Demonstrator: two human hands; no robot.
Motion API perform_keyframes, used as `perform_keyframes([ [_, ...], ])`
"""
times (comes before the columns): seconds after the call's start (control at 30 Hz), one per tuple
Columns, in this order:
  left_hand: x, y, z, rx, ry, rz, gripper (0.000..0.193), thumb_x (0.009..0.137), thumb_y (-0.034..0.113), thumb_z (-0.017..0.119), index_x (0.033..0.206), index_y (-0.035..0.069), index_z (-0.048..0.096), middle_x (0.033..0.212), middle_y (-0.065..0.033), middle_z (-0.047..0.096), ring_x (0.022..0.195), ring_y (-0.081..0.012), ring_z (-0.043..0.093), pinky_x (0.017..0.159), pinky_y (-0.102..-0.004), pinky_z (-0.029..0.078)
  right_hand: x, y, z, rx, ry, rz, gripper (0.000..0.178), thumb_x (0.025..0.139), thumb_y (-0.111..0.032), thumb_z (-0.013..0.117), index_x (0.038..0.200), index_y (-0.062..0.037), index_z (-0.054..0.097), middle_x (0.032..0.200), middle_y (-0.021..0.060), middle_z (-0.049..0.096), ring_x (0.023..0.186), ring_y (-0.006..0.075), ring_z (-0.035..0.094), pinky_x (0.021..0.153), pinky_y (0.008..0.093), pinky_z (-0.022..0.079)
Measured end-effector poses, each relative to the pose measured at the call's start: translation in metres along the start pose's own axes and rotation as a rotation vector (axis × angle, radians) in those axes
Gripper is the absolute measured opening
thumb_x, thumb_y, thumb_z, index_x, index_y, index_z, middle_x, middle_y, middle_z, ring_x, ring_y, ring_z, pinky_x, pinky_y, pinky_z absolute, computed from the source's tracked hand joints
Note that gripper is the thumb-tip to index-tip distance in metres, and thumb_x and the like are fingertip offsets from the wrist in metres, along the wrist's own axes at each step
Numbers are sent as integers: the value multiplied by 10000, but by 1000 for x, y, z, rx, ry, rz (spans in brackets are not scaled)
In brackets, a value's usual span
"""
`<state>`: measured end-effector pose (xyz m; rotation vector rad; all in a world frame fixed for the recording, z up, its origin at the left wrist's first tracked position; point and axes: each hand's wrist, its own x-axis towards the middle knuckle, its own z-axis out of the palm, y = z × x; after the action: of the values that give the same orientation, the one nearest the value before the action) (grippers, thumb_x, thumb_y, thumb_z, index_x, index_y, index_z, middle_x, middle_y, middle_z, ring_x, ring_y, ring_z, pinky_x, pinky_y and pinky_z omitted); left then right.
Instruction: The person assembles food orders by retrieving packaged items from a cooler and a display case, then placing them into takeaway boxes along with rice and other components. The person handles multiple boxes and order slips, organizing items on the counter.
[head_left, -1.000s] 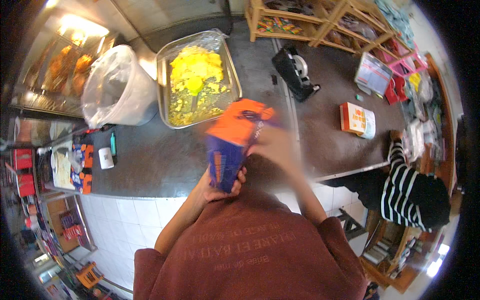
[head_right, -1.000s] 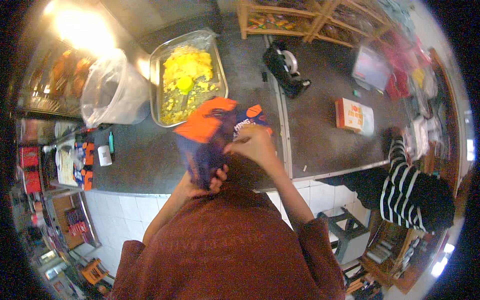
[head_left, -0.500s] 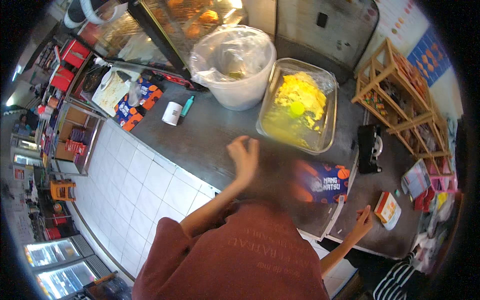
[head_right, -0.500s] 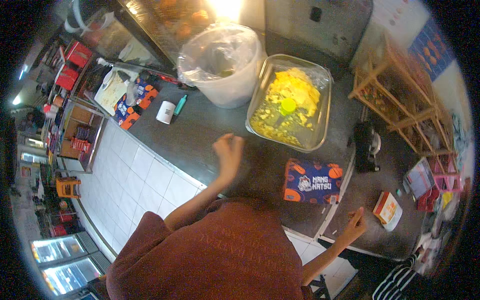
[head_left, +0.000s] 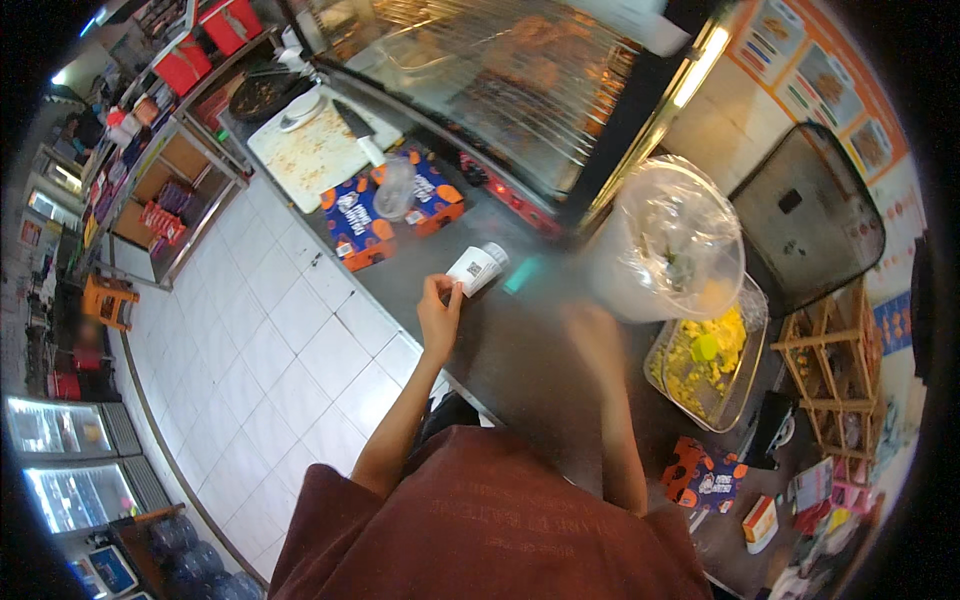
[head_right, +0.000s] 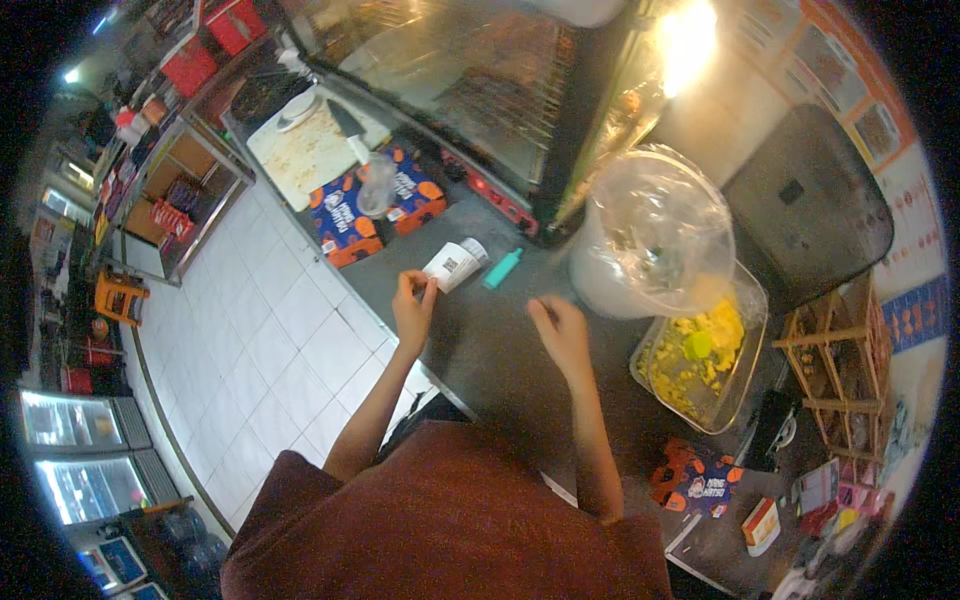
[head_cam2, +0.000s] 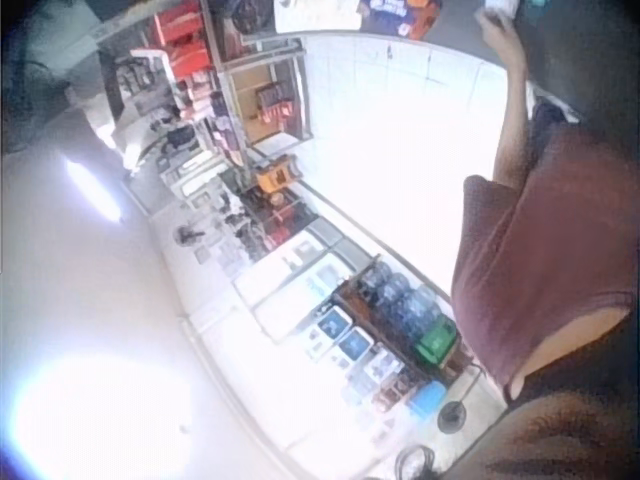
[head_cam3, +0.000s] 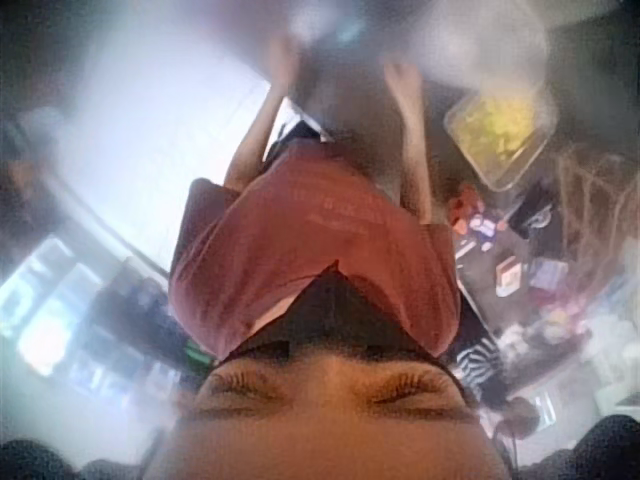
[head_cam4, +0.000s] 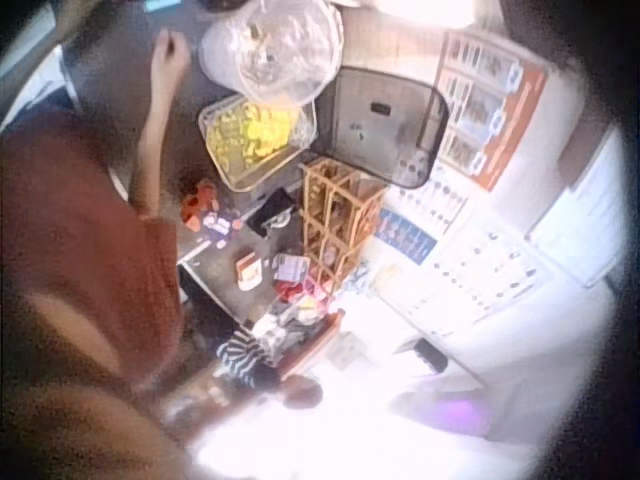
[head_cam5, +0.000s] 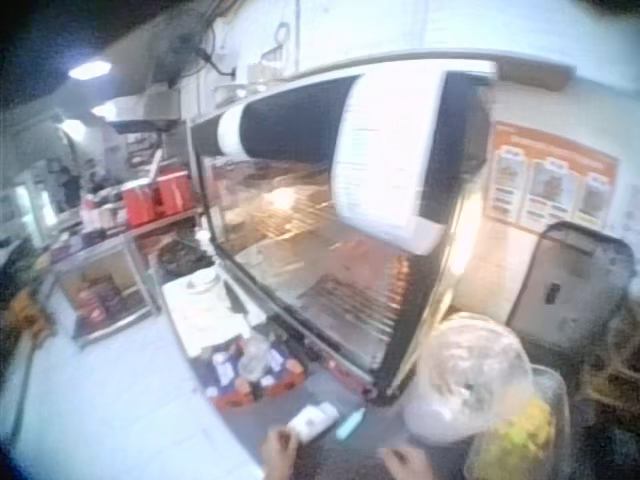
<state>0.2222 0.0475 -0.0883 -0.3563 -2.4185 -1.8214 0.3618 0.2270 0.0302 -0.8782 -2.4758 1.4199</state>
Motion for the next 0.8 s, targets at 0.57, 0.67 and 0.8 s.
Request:
perform_keyframes([
  [0.57, 65, -25, 6, 148, -239, -39, 487, 738, 305, 703, 1037, -19, 497, 969, -190, 543, 914, -358, 531, 792, -438, 429, 295, -122, 275, 197, -278, -210, 494, 713, -296, 722, 1063, 9, 550, 773, 153, 650, 722, 273, 645, 660, 381, 508],
  [0.67, 76, -43, 20, 138, -356, 87, 388, 778, 299, 655, 968, -14, 529, 946, -224, 557, 917, -393, 529, 784, -465, 411, 308, -147, 273, 127, -128, -355, 526, 706, -339, 725, 1072, -1, 555, 835, 173, 648, 783, 271, 639, 669, 370, 507],
  [0.8, 74, -56, -9, 144, -421, -74, 306, 833, 277, 604, 929, -6, 537, 711, -240, 575, 707, -406, 589, 612, -458, 440, 271, -135, 270, -350, -219, -323, 891, 606, -506, 752, 1323, -131, 376, 1321, 274, 333, 1207, 421, 343, 942, 505, 340],
])
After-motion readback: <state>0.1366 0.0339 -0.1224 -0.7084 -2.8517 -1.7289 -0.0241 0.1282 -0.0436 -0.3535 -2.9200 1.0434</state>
